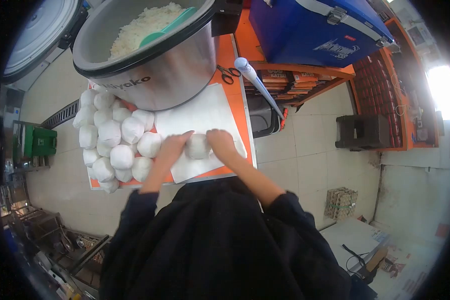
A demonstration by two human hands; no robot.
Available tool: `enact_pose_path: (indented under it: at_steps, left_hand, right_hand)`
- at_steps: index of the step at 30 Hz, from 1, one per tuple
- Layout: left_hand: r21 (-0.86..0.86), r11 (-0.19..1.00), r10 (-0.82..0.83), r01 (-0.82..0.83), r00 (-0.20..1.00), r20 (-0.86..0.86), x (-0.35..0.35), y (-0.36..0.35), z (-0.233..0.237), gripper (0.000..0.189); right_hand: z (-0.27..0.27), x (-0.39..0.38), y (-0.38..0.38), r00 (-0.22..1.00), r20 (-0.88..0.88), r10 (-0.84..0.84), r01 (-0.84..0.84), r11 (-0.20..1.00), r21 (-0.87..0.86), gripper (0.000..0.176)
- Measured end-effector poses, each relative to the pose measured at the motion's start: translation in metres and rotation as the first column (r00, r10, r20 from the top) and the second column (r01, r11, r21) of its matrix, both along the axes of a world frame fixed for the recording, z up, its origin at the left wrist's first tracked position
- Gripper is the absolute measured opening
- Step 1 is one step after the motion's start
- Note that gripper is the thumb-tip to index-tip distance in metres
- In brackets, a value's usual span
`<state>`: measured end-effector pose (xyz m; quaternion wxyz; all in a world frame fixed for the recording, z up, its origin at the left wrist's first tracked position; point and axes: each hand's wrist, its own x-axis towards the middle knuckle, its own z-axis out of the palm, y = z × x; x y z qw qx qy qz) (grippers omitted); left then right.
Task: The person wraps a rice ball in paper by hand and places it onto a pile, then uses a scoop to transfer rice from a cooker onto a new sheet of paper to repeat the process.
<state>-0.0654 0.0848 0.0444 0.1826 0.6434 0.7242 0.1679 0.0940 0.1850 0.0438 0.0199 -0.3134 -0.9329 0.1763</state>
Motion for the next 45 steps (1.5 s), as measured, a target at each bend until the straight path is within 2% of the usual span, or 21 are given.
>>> enact_pose_path:
  at_steps: [1,2,4,5,9,11,12,13,16,18,19,21,23,24,26,28,29,33,35,38,45]
  left_hand:
    - [0.104,0.974,0.206,-0.202,0.978,-0.032,0.015,-0.014,-0.005,0.037]
    - [0.118,0.943,0.310,-0.311,0.950,0.027,0.030,-0.021,-0.015,0.042]
    - [0.215,0.879,0.415,-0.426,0.905,0.097,0.050,-0.024,-0.029,0.047]
    - [0.298,0.793,0.502,-0.532,0.847,0.177,0.056,-0.027,-0.036,0.052]
    - [0.325,0.840,0.381,-0.435,0.899,0.217,0.060,-0.034,-0.041,0.062]
    - [0.316,0.868,0.310,-0.382,0.916,0.255,0.058,-0.040,-0.037,0.064]
    - [0.277,0.899,0.291,-0.339,0.935,0.202,0.057,-0.042,-0.034,0.066]
    - [0.228,0.926,0.271,-0.300,0.951,0.152,0.059,-0.047,-0.032,0.068]
    - [0.103,0.908,0.338,-0.407,0.854,0.395,0.065,-0.040,-0.028,0.073]
    - [0.165,0.857,0.363,-0.487,0.801,0.476,0.080,-0.033,-0.015,0.073]
    - [0.209,0.802,0.369,-0.559,0.740,0.562,0.084,-0.031,-0.004,0.074]
    - [0.280,0.790,0.325,-0.545,0.760,0.562,0.085,-0.031,0.017,0.072]
    - [0.377,0.674,0.009,-0.636,0.517,0.856,0.084,-0.031,0.034,0.065]
    - [0.387,0.659,0.013,-0.645,0.524,0.852,0.087,-0.028,0.043,0.065]
    - [0.193,0.435,-0.237,-0.880,0.095,0.967,0.095,-0.024,0.059,0.058]
    - [0.114,0.438,-0.162,-0.892,0.046,0.986,0.096,-0.034,0.084,0.056]
    - [0.029,0.452,-0.083,-0.892,-0.010,0.997,0.097,-0.040,0.093,0.055]
    - [0.105,0.339,0.063,-0.935,0.134,0.989,0.093,-0.054,0.098,0.043]
    - [0.021,0.281,0.076,-0.960,0.044,0.996,0.088,-0.063,0.101,0.042]
    - [0.034,0.220,0.153,-0.975,0.069,0.986,0.080,-0.069,0.104,0.046]
    - [-0.178,0.172,0.149,-0.969,-0.153,0.977,0.037,-0.120,0.108,0.039]
  right_hand:
    - [-0.005,0.004,-0.013,1.000,-0.002,0.006,-0.006,1.000,-0.003,0.012]
    - [-0.011,0.008,-0.026,0.967,-0.220,-0.132,0.134,0.991,-0.002,0.016]
    - [-0.026,0.010,-0.040,0.771,-0.553,-0.316,0.306,0.945,-0.113,0.026]
    - [-0.032,0.013,-0.040,0.776,-0.548,-0.312,0.298,0.947,-0.117,0.026]
    - [-0.038,0.020,-0.052,0.774,-0.536,-0.337,0.220,0.937,-0.271,0.040]
    - [-0.045,0.016,-0.065,0.828,-0.517,-0.219,0.240,0.970,-0.026,0.056]
    - [-0.023,0.015,-0.072,0.917,-0.287,-0.277,0.229,0.955,-0.188,0.070]
    - [-0.025,0.013,-0.073,0.919,-0.285,-0.270,0.222,0.956,-0.190,0.070]
    - [-0.017,-0.008,-0.058,0.764,-0.548,-0.340,0.127,0.912,-0.390,0.062]
    - [0.006,-0.022,-0.049,0.452,-0.388,-0.803,-0.110,0.382,-0.918,0.053]
    - [0.013,-0.030,-0.044,0.453,-0.398,-0.798,-0.118,0.388,-0.914,0.053]
    - [0.026,-0.038,-0.042,0.364,-0.197,-0.910,-0.238,0.114,-0.965,0.043]
    - [0.042,-0.042,-0.047,0.388,-0.317,-0.866,-0.222,0.246,-0.943,0.043]
    - [0.051,-0.045,-0.051,0.403,-0.422,-0.812,-0.204,0.370,-0.906,0.044]
    - [0.078,-0.044,-0.060,0.458,-0.519,-0.722,-0.253,0.453,-0.855,0.044]
    - [0.092,-0.041,-0.069,0.549,-0.665,-0.506,-0.292,0.629,-0.720,0.048]
    - [0.096,-0.039,-0.074,0.558,-0.670,-0.488,-0.315,0.623,-0.716,0.048]
    - [0.111,-0.038,-0.090,0.613,-0.615,-0.497,-0.392,0.484,-0.782,0.043]
    - [0.109,-0.043,-0.099,0.650,-0.603,-0.463,-0.403,0.463,-0.789,0.040]
    - [0.099,-0.059,-0.106,0.556,-0.752,-0.354,-0.512,0.567,-0.646,0.039]
    - [0.099,-0.091,-0.134,0.734,-0.645,-0.212,-0.599,0.247,-0.762,0.054]
